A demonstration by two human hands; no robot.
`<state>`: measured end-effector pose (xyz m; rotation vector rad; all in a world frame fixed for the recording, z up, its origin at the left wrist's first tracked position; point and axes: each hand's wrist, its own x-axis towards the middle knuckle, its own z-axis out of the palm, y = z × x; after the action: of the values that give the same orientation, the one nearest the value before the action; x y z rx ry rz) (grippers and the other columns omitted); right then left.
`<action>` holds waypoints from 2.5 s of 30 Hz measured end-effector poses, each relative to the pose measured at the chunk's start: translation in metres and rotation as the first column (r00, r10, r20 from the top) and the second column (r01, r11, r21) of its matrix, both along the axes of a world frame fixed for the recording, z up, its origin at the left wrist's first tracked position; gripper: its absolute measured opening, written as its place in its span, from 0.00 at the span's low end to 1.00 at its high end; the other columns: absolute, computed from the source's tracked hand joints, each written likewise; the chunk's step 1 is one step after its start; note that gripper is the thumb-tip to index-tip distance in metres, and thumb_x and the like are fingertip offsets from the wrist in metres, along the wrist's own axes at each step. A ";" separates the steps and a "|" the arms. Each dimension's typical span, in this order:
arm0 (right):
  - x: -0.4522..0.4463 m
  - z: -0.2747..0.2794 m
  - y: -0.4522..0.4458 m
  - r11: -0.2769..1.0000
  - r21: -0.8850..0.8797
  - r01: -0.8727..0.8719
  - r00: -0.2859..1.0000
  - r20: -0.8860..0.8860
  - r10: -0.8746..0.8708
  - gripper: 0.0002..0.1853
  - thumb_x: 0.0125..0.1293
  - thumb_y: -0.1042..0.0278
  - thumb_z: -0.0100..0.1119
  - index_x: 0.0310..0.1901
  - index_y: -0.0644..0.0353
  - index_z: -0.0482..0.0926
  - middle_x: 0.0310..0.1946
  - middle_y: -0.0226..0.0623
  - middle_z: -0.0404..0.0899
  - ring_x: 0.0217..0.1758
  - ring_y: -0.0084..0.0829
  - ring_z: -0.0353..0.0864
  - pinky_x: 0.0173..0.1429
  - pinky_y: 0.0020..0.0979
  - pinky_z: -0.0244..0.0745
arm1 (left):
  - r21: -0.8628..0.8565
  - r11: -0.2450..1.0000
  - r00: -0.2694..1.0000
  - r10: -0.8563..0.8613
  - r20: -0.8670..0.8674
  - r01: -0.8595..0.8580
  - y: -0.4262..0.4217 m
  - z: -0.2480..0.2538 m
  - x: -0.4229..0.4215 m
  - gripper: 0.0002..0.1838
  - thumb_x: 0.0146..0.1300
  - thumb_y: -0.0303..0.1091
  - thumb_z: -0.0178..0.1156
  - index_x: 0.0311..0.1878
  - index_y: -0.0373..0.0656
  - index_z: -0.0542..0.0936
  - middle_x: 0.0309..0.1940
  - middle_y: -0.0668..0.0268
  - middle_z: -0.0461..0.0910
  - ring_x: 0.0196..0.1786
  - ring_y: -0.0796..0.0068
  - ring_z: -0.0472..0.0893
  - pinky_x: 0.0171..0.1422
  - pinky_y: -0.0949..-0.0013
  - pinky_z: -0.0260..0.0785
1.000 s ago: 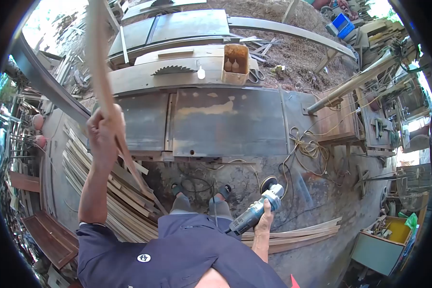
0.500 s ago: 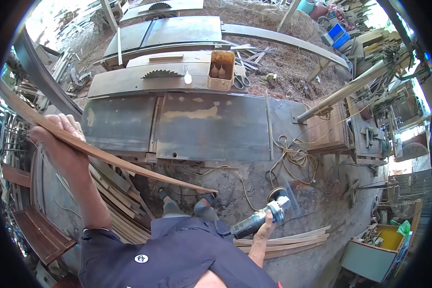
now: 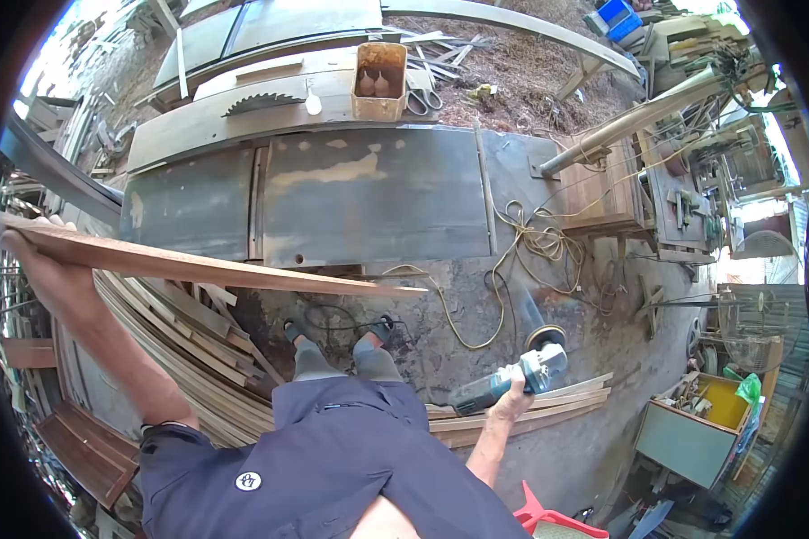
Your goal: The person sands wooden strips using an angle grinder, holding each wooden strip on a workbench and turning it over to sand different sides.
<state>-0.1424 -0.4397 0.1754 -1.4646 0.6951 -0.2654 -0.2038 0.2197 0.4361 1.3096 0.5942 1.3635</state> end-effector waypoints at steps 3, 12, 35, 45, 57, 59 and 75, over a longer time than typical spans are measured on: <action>0.001 -0.010 0.022 0.950 0.313 0.000 1.000 0.026 -0.008 0.26 0.59 0.53 0.69 0.53 0.60 0.76 0.37 0.38 0.79 0.39 0.37 0.83 0.45 0.39 0.83 | -0.103 0.970 0.975 0.220 -0.003 -0.219 -0.034 -0.004 0.040 0.37 0.74 0.63 0.56 0.67 0.36 0.70 0.49 0.61 0.78 0.54 0.69 0.80 0.59 0.62 0.75; 0.009 0.018 0.055 0.711 0.679 -0.183 0.980 0.068 0.188 0.36 0.61 0.34 0.68 0.56 0.58 0.73 0.43 0.38 0.76 0.46 0.37 0.80 0.52 0.39 0.81 | -0.514 0.808 0.958 0.258 -0.129 -0.287 -0.002 -0.182 0.088 0.47 0.76 0.65 0.48 0.82 0.36 0.54 0.81 0.57 0.58 0.80 0.61 0.62 0.85 0.57 0.50; 0.068 -0.001 0.169 0.640 0.410 -0.650 0.655 -0.125 0.745 0.25 0.62 0.65 0.71 0.59 0.66 0.77 0.40 0.40 0.83 0.37 0.35 0.86 0.45 0.36 0.84 | -0.432 0.843 0.232 -0.512 -0.827 0.321 -0.119 -0.376 0.061 0.15 0.71 0.41 0.62 0.51 0.38 0.78 0.43 0.57 0.82 0.44 0.57 0.82 0.50 0.53 0.78; 0.062 -0.021 0.384 0.500 0.071 -0.863 0.445 -0.361 0.820 0.32 0.53 0.56 0.80 0.55 0.67 0.78 0.45 0.40 0.85 0.43 0.30 0.85 0.51 0.33 0.81 | 0.159 0.814 -0.061 0.231 -0.971 0.559 0.134 -0.395 -0.026 0.40 0.63 0.31 0.68 0.78 0.55 0.66 0.80 0.55 0.58 0.82 0.49 0.56 0.82 0.50 0.55; 0.086 -0.045 0.512 0.155 -0.040 -0.987 0.147 -0.615 0.775 0.49 0.51 0.38 0.76 0.60 0.74 0.68 0.51 0.63 0.83 0.57 0.48 0.85 0.62 0.41 0.79 | 0.206 0.837 0.038 0.217 -0.975 0.508 0.225 -0.419 -0.057 0.35 0.60 0.18 0.65 0.70 0.59 0.77 0.76 0.51 0.64 0.80 0.46 0.59 0.82 0.53 0.58; 0.108 -0.046 0.469 0.192 -0.072 -0.979 0.190 -0.670 0.718 0.49 0.51 0.40 0.77 0.61 0.75 0.67 0.51 0.61 0.84 0.56 0.46 0.86 0.60 0.40 0.80 | 0.093 0.867 -0.012 0.113 -0.993 0.489 0.233 -0.427 -0.065 0.38 0.65 0.23 0.64 0.75 0.68 0.72 0.82 0.50 0.54 0.84 0.46 0.52 0.85 0.55 0.53; 0.247 -0.105 0.240 0.757 -0.106 -0.645 0.740 -0.334 0.584 0.40 0.61 0.26 0.67 0.51 0.62 0.85 0.33 0.31 0.82 0.32 0.24 0.79 0.37 0.31 0.75 | -0.066 0.830 -0.324 0.142 -0.935 0.553 0.238 -0.415 -0.055 0.33 0.77 0.50 0.53 0.82 0.65 0.58 0.82 0.39 0.47 0.84 0.36 0.48 0.85 0.42 0.46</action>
<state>0.1049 -0.1996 0.0705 -1.8839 0.3644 0.4138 -0.2590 0.4579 0.0207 2.7470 1.0025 -0.5279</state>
